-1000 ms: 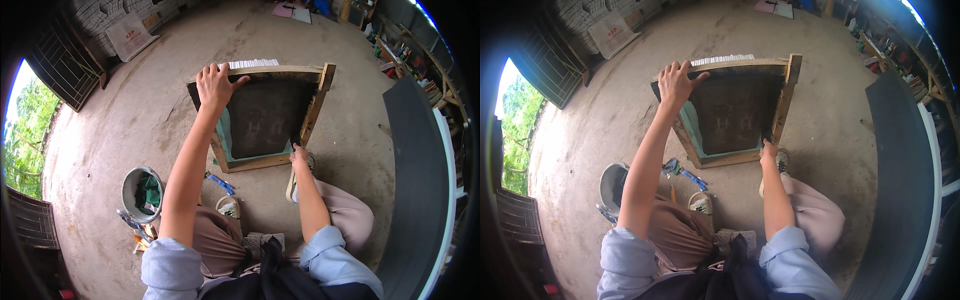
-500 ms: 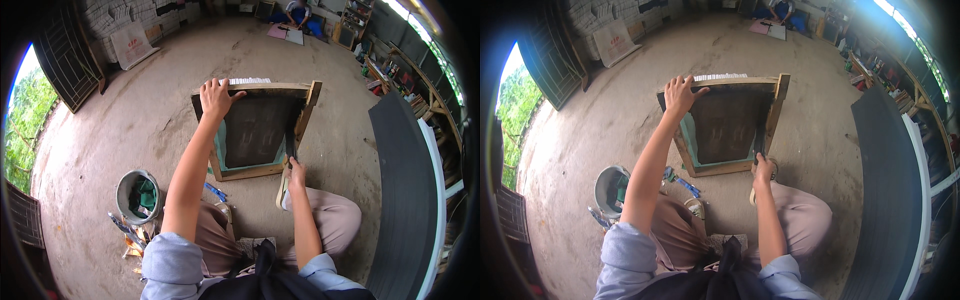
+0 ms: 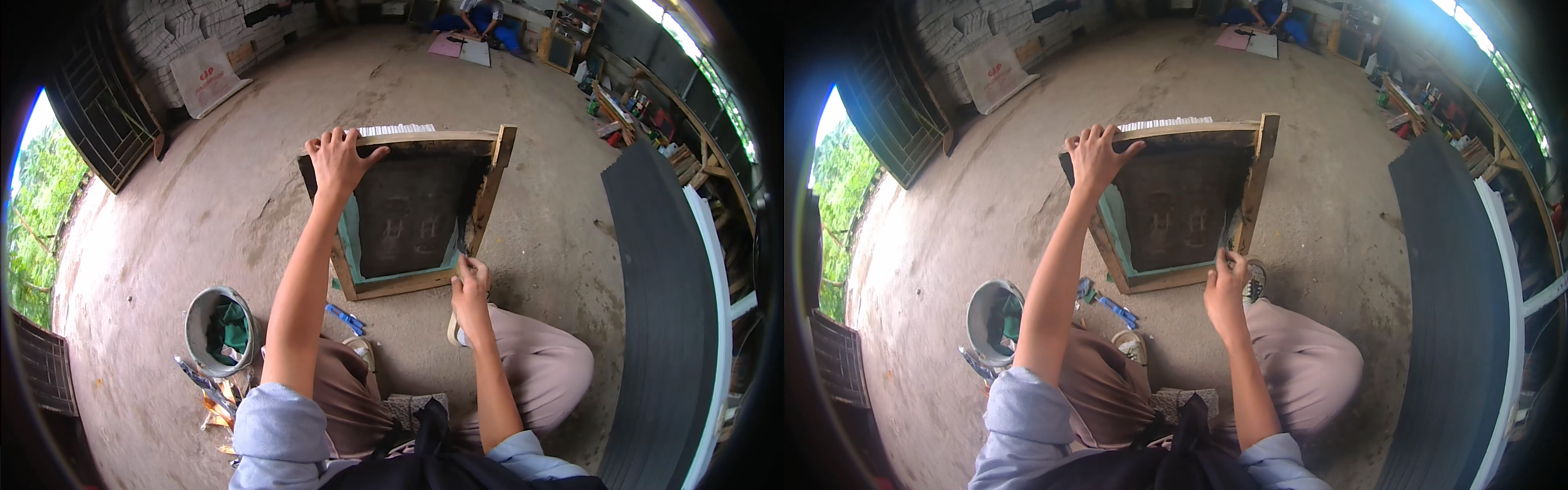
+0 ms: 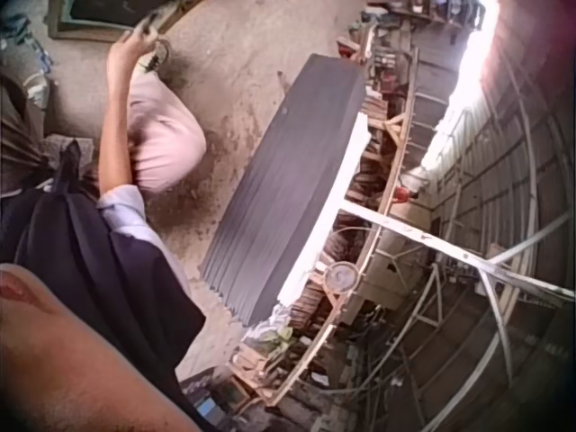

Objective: The person picks up a wooden frame and sits on the floor. They apply a dark substance to the frame's surface using a small tool, then attach and smooth a black strip along the edges. The person continues to adjust and press the strip into place around the frame.

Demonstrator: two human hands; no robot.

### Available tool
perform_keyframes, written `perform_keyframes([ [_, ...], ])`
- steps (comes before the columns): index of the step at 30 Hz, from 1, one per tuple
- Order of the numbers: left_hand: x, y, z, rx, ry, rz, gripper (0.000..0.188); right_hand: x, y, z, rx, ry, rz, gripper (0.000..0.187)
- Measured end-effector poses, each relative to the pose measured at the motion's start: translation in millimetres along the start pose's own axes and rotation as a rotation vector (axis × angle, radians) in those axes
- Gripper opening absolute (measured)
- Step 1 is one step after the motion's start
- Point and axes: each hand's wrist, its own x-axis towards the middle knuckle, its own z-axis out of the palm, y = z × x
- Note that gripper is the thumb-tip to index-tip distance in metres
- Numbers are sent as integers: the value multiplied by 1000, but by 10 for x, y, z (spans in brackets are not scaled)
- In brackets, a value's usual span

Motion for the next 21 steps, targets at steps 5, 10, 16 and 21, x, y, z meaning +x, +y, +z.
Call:
perform_keyframes([
  [5, 23, -52, 93, 29, 40, 10, 65, 78, -402, -324, 198, 40, -115, 34],
  [10, 23, -59, 77, 34, 38, 12, 66, 636, 260, -35, 856, 48, 487, 42],
  [16, 19, 36, 1, 33, 0, 12, 66, 1447, 1293, 759, 829, -111, 793, 59],
  [21, 92, 156, -206, 85, -257, -1, 74, 1765, 1503, 1088, 1005, -72, 818, 77],
])
